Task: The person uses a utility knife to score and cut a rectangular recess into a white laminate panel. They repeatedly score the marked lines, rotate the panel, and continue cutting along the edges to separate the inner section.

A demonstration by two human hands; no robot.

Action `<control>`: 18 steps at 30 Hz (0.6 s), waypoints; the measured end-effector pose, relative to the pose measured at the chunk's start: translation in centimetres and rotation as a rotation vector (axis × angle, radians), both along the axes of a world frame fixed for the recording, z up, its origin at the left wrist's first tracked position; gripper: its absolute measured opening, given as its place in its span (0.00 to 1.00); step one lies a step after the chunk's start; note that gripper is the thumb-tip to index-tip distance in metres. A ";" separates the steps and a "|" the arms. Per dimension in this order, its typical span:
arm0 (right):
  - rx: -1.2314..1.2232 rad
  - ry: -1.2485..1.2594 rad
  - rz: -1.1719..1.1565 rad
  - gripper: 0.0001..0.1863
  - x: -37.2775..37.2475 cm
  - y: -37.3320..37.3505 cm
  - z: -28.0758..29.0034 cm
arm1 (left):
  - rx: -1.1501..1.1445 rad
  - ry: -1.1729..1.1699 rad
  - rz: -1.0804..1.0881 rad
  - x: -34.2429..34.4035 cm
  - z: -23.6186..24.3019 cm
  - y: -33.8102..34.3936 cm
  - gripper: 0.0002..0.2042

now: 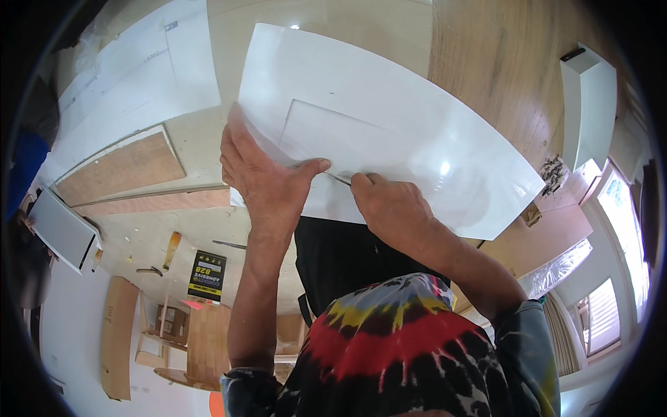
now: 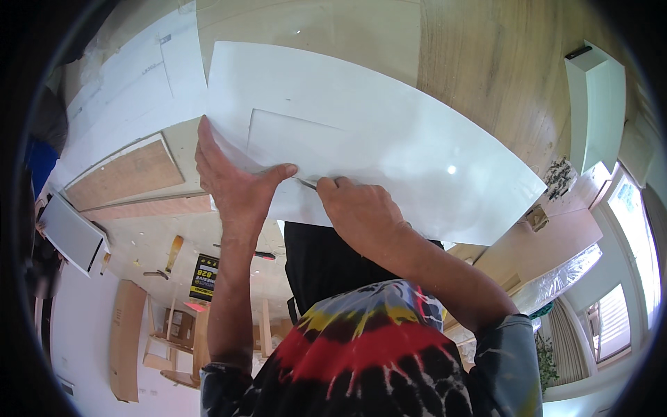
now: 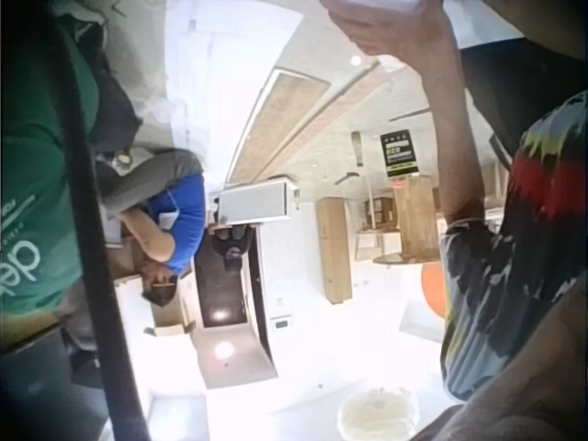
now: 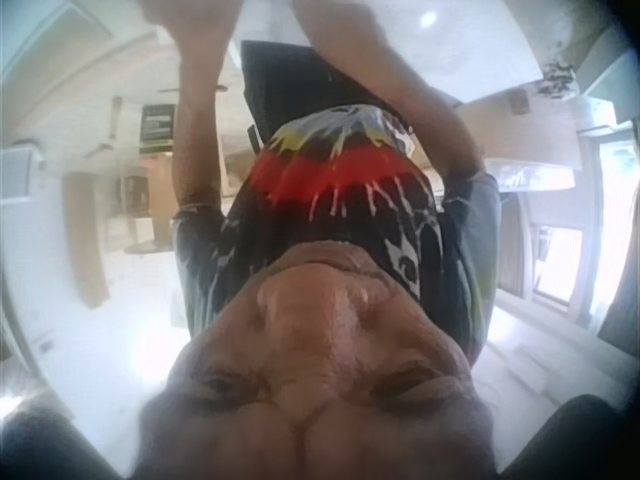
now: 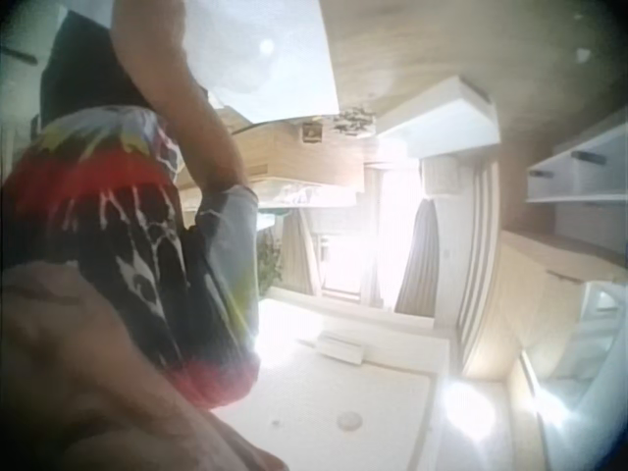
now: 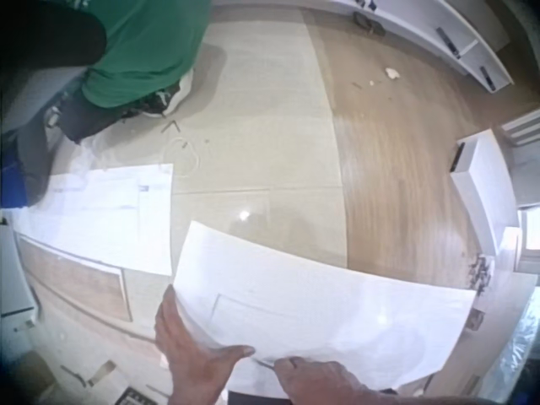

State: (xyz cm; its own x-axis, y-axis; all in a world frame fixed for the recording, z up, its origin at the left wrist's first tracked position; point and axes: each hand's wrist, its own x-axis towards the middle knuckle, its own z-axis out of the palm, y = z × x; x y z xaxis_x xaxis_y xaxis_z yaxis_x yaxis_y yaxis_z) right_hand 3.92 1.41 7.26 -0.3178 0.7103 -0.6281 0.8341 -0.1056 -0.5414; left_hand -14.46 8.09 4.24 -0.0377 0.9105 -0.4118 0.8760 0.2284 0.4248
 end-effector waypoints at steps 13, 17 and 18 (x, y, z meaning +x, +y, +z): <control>0.014 -0.076 0.098 0.06 -0.5 0.3 0.5 | -0.047 -0.030 0.008 0.0 0.3 0.0 0.67; -0.004 -0.141 0.152 0.06 -0.9 -0.1 1.0 | 0.008 -0.009 0.017 -0.2 0.5 -0.7 0.68; -0.010 -0.130 0.143 0.06 -1.0 0.0 1.0 | 0.006 -0.008 0.019 -0.2 0.5 -0.8 0.68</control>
